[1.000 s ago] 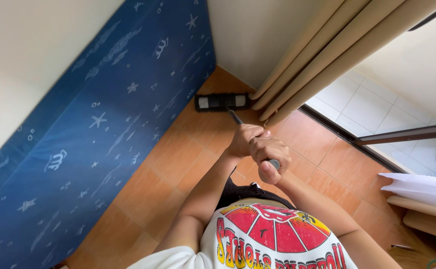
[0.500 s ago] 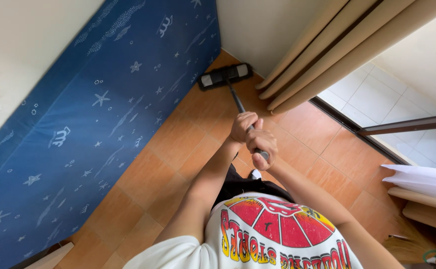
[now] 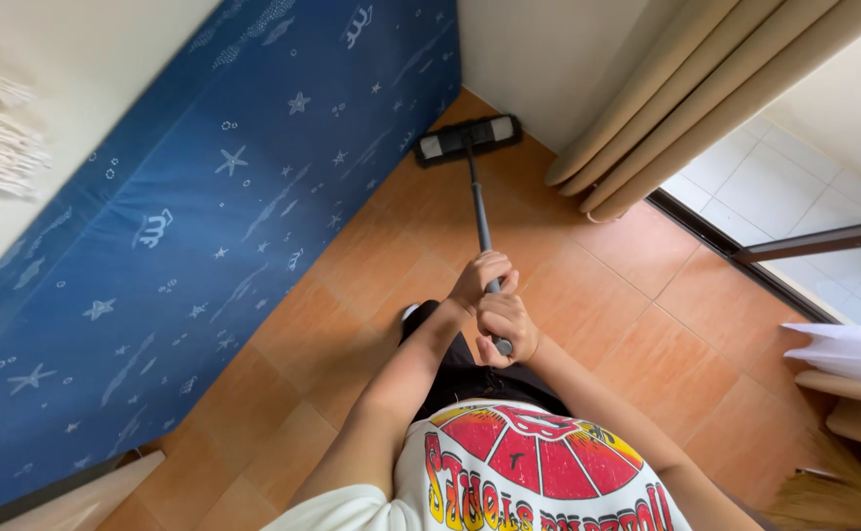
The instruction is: The person dusts a bed with a feather duster, then switches to a flat mop to clean the tiled floor of a bedroom. They move around furniture, including a bed and a mattress leaning against the wall, to clean the entire area.
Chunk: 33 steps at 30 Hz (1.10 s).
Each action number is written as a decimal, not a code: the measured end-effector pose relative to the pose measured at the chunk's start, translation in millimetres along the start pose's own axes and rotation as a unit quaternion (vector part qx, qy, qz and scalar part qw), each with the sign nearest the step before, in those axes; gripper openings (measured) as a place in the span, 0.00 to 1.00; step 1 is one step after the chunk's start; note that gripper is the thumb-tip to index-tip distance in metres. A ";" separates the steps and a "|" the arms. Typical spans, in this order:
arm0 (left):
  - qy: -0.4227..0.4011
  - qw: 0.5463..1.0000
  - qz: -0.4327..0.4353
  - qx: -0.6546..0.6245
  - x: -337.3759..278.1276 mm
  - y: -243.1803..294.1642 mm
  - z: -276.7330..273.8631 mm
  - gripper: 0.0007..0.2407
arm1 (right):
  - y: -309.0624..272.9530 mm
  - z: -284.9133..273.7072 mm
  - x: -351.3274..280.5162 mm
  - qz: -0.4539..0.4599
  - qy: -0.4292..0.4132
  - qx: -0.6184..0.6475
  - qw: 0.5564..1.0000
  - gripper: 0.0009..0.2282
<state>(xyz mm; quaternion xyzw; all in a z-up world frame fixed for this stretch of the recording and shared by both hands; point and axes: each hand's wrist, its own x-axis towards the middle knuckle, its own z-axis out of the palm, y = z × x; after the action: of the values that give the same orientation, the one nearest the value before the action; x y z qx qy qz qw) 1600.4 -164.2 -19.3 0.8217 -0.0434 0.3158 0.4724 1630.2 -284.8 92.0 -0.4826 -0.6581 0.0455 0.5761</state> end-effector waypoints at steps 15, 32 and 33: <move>-0.131 0.983 0.096 -0.086 -25.1 -10.7 -150.9 0.11 | -63.9 181.3 91.7 0.181 0.269 -0.177 0.929 0.06; -0.250 0.945 0.095 -0.189 -52.0 -34.2 -226.6 0.14 | -33.0 284.0 110.5 0.084 0.327 -0.299 0.893 0.13; -0.256 0.945 0.110 -0.173 -51.3 -46.4 -221.1 0.13 | -23.8 283.8 107.4 0.082 0.331 -0.313 0.887 0.12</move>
<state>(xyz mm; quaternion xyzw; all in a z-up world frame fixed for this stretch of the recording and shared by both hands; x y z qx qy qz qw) 1471.0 27.4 -4.5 0.7709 -0.3066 0.1321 0.5425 1402.6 -82.7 89.2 -0.6770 -0.3676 -0.2778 0.5739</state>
